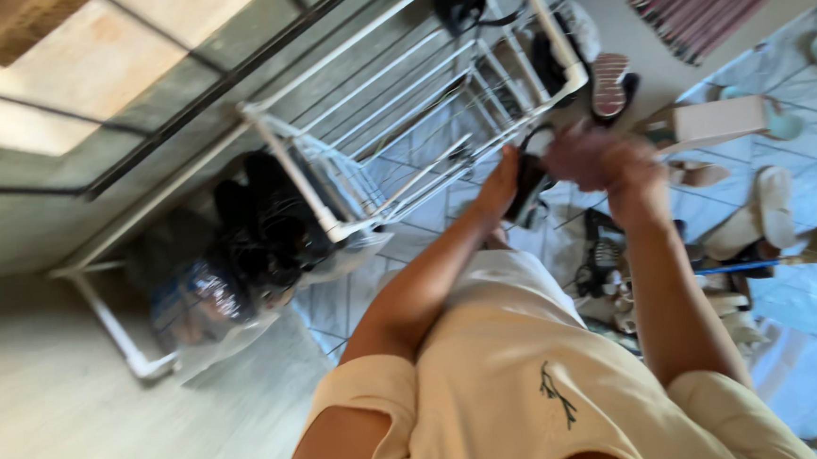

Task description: The person wipes a pair of black sandals with a cloth, then places them on a white metal shoe rack. The person repeats this process with a second pair of black sandals, wiping them thoroughly before placing them on the rack.

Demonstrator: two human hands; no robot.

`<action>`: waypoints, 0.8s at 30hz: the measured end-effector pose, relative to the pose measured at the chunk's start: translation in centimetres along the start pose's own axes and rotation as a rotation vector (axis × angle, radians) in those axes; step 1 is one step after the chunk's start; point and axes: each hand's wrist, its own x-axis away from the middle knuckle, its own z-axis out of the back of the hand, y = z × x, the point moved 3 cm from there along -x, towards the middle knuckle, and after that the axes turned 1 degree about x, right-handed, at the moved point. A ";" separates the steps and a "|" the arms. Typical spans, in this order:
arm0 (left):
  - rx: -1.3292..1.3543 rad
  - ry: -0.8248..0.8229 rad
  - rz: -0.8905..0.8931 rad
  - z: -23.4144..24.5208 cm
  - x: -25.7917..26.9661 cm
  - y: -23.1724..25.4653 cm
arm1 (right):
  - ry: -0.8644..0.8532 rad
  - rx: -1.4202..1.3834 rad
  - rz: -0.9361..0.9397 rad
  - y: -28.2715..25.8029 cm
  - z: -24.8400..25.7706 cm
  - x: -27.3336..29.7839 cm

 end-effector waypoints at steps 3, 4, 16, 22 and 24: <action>0.632 -0.217 0.077 -0.8 1.6 -0.8 | -0.009 0.789 0.461 2.2 -7.1 2.4; 0.614 -0.177 0.095 -1.1 2.1 -1.1 | 0.043 1.092 0.726 2.5 -9.4 3.3; 0.871 -0.243 -0.256 1.8 7.6 0.9 | 0.222 1.267 0.707 5.1 -18.9 3.0; 0.816 -0.044 -0.284 3.5 6.7 -0.6 | 0.242 1.104 0.578 4.8 -19.9 4.3; 0.766 -0.015 -0.340 3.2 6.7 -1.3 | 0.255 1.043 0.584 4.3 -20.0 4.3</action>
